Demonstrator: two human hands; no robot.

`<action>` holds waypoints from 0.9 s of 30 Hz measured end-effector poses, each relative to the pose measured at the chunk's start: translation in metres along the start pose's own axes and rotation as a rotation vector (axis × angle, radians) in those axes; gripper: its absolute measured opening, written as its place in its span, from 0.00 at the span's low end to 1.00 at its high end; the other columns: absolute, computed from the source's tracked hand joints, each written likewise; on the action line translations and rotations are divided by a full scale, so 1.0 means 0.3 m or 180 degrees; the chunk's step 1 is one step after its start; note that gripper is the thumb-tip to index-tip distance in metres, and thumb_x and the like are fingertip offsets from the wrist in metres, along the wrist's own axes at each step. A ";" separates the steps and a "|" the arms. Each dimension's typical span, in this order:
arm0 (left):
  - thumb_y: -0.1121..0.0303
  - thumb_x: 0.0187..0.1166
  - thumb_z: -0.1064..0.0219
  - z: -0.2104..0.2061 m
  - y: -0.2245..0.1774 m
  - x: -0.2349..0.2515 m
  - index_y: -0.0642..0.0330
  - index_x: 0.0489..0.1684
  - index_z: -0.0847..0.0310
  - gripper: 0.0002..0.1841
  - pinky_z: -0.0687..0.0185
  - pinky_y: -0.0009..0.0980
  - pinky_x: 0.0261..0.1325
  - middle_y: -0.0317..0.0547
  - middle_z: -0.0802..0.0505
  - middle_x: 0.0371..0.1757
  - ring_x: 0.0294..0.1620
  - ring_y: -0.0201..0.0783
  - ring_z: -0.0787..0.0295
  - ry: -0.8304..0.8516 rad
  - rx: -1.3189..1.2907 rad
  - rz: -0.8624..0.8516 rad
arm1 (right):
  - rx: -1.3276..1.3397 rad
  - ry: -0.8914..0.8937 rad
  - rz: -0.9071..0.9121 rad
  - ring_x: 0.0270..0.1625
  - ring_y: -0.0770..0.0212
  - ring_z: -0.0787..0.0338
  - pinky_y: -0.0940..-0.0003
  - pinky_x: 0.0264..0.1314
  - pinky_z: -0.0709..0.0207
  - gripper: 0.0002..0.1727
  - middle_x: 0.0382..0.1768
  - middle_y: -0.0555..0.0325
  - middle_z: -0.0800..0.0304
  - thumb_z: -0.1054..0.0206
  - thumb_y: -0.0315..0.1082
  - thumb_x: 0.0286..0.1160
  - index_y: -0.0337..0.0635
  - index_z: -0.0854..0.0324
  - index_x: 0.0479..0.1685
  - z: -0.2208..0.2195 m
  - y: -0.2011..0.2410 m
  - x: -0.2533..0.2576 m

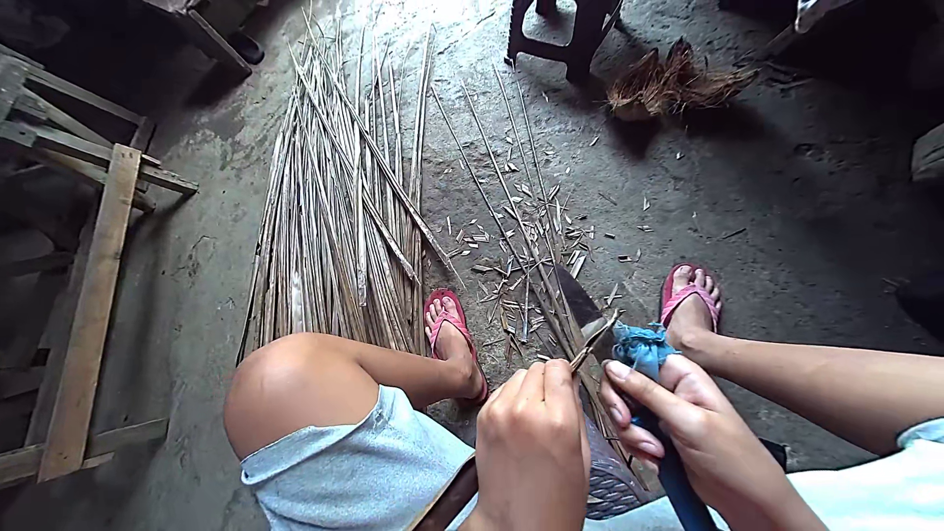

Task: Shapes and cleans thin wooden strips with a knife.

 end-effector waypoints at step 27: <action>0.75 0.68 0.33 -0.035 0.161 0.048 0.68 0.44 0.06 0.12 0.18 0.33 0.24 0.48 0.08 0.26 0.23 0.42 0.09 0.0525 0.0039 0.0810 | -0.0174 0.0259 -0.1200 0.07 0.82 0.30 0.89 0.09 0.36 0.17 0.12 0.72 0.21 0.62 0.27 0.85 0.49 0.28 0.33 -0.020 -0.070 0.113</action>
Point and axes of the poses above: each hand's wrist, its own x-axis towards the middle knuckle, its own z-axis out of the back of the hand, y = z × x, the point moved 10 cm from there along x, towards the middle knuckle
